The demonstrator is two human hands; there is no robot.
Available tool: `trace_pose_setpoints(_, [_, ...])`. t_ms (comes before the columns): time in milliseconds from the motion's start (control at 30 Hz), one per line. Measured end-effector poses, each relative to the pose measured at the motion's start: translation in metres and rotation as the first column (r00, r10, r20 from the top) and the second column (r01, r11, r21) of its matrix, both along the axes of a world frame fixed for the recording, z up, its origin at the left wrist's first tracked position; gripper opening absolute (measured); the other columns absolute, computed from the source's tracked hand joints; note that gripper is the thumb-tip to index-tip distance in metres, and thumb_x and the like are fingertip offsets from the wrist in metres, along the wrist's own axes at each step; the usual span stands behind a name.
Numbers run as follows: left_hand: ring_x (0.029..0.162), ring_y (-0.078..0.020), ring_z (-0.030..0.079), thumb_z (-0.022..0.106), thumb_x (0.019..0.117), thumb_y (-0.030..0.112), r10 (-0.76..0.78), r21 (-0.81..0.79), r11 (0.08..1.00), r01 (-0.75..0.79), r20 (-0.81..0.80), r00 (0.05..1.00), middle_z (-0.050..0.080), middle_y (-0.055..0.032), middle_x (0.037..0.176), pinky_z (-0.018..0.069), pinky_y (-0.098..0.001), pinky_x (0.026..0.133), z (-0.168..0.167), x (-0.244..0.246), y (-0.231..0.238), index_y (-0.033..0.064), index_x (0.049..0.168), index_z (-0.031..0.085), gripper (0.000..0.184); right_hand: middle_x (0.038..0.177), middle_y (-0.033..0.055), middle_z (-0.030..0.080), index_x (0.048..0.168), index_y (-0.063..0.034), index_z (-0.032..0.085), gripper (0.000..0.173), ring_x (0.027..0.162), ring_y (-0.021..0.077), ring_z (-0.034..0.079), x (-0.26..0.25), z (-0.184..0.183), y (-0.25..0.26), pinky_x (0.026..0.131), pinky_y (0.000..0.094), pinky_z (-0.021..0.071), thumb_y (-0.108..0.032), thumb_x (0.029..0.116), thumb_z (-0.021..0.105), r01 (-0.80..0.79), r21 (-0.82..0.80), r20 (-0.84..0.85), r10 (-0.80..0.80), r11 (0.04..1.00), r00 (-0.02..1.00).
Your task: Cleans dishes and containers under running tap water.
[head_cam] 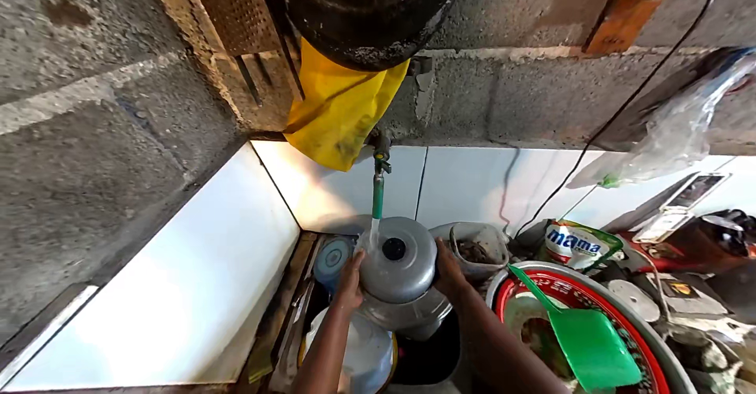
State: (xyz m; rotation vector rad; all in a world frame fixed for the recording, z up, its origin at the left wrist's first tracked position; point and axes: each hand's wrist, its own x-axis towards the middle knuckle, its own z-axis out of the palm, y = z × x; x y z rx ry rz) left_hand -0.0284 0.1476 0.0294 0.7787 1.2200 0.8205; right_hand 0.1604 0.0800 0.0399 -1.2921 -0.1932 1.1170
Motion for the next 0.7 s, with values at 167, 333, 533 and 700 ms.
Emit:
trace_pose_setpoints(167, [0.114,-0.0310,0.063,0.038,0.1100,0.044,0.125,-0.105,0.987,-0.119,0.052,0.991,0.063,-0.0202,0.128,0.0518,-0.0530,0.095,0.010,-0.017,0.004,0.0030,0.138,0.054,0.052,0.110,0.0182,0.067,0.127,0.0009,0.060,0.047,0.095,0.0244,0.066,0.017,0.003,0.023,0.085,0.0436,0.0544,-0.037,0.1124,0.037,-0.260,-0.262,0.213,0.318,0.930,0.924])
trace_pose_setpoints(333, [0.106,-0.0281,0.064,0.029,0.1129,0.037,0.370,-0.016,0.928,-0.372,0.149,0.917,0.062,-0.0214,0.121,0.0539,-0.0480,0.090,0.022,0.004,-0.014,-0.0020,0.134,0.054,0.051,0.158,0.0279,0.039,0.156,0.0047,0.035,0.057,0.148,0.0382,0.039,-0.010,-0.005,0.028,0.122,0.0507,0.0298,-0.031,0.1117,0.037,-0.351,-0.396,0.658,0.529,0.848,0.536])
trace_pose_setpoints(533, [0.105,-0.0247,0.063,0.027,0.1138,0.028,0.359,0.196,0.918,-0.346,-0.035,0.933,0.061,-0.0253,0.119,0.0515,-0.0413,0.094,0.021,0.003,-0.021,-0.0102,0.132,0.053,0.050,0.157,0.0181,0.047,0.139,0.0005,0.060,0.046,0.149,0.0373,0.038,-0.105,-0.007,-0.031,0.123,0.0578,0.0251,-0.029,0.1082,0.043,-0.556,-0.195,0.944,0.308,0.808,0.116])
trace_pose_setpoints(700, [0.114,-0.0173,0.060,0.035,0.1101,0.015,0.065,0.407,0.913,-0.034,-0.061,0.996,0.062,-0.0193,0.124,0.0487,-0.0346,0.102,0.013,0.005,-0.044,-0.0098,0.133,0.053,0.038,0.151,0.0156,0.054,0.148,-0.0070,0.055,0.053,0.146,0.0405,0.041,-0.082,0.035,0.036,0.123,0.0618,0.0188,-0.037,0.1108,0.032,-0.580,-0.293,0.934,0.356,0.760,-0.006])
